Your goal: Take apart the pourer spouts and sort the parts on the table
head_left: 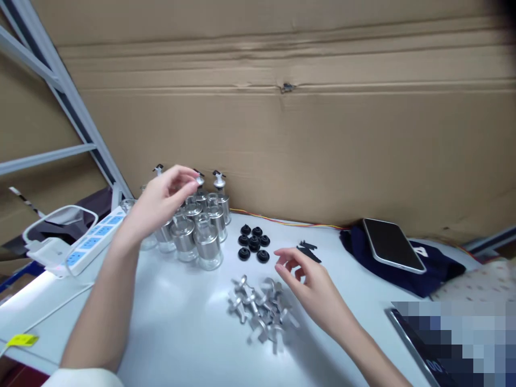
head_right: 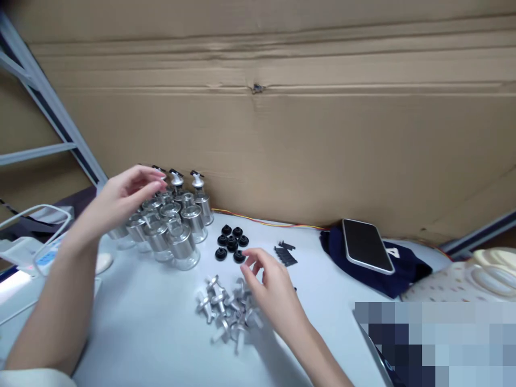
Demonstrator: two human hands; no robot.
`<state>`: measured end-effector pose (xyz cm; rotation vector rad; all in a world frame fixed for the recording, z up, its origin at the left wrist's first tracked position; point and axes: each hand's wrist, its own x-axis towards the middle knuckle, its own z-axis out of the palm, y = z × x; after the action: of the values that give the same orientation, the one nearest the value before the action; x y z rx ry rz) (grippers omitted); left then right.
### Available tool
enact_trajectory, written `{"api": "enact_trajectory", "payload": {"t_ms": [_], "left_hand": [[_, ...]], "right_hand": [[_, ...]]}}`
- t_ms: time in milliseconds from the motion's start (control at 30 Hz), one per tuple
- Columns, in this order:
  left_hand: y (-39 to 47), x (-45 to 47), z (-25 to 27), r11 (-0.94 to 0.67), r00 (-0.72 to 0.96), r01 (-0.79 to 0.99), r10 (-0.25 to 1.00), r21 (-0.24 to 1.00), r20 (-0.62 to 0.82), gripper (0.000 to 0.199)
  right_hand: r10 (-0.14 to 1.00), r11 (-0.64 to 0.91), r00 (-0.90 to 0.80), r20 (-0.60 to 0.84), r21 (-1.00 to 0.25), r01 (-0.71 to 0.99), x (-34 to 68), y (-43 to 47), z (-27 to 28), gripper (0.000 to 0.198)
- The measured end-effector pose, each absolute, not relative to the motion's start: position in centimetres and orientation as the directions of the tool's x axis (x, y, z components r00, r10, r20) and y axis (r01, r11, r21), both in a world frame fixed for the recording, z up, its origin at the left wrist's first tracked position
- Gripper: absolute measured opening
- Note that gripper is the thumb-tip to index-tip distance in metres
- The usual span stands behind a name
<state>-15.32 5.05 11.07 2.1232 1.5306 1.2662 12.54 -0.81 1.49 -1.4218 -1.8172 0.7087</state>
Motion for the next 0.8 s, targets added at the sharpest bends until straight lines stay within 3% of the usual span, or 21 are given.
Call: {"api": "enact_trajectory", "payload": {"t_ms": [67,167,400,533,667,800], "left_hand": [[7.7,-16.4,10.1,-0.359,-0.155,0.608,0.821,0.708,0.550,0.032],[11.6,-17.3,9.4,-0.239,-0.222,0.687,0.830,0.686,0.512,0.045],[16.9,-18.0,9.7,-0.145,-0.076,0.776,0.945,0.614,0.318,0.020],[17.8,-18.0,9.0,-0.151,-0.034,0.784,0.958,0.602,0.284,0.027],[17.1,-18.0,9.9,-0.213,-0.065,0.779,0.909,0.590,0.413,0.018],[14.6,-18.3,13.2,-0.321,-0.155,0.765,0.750,0.558,0.643,0.007]], "right_hand": [[0.950,0.311,-0.168,0.262,-0.767,0.562,10.7,0.4,2.6,0.024],[0.908,0.416,-0.185,0.375,-0.765,0.491,7.9,4.1,4.4,0.028],[0.909,0.416,-0.182,0.375,-0.786,0.456,1.8,15.7,5.7,0.028],[0.901,0.434,-0.208,0.380,-0.794,0.426,-0.7,18.4,4.6,0.027],[0.889,0.432,-0.041,0.455,-0.808,0.401,-1.9,18.1,4.1,0.027],[0.776,0.499,0.212,0.594,-0.784,0.369,-1.1,16.1,6.4,0.031]]}}
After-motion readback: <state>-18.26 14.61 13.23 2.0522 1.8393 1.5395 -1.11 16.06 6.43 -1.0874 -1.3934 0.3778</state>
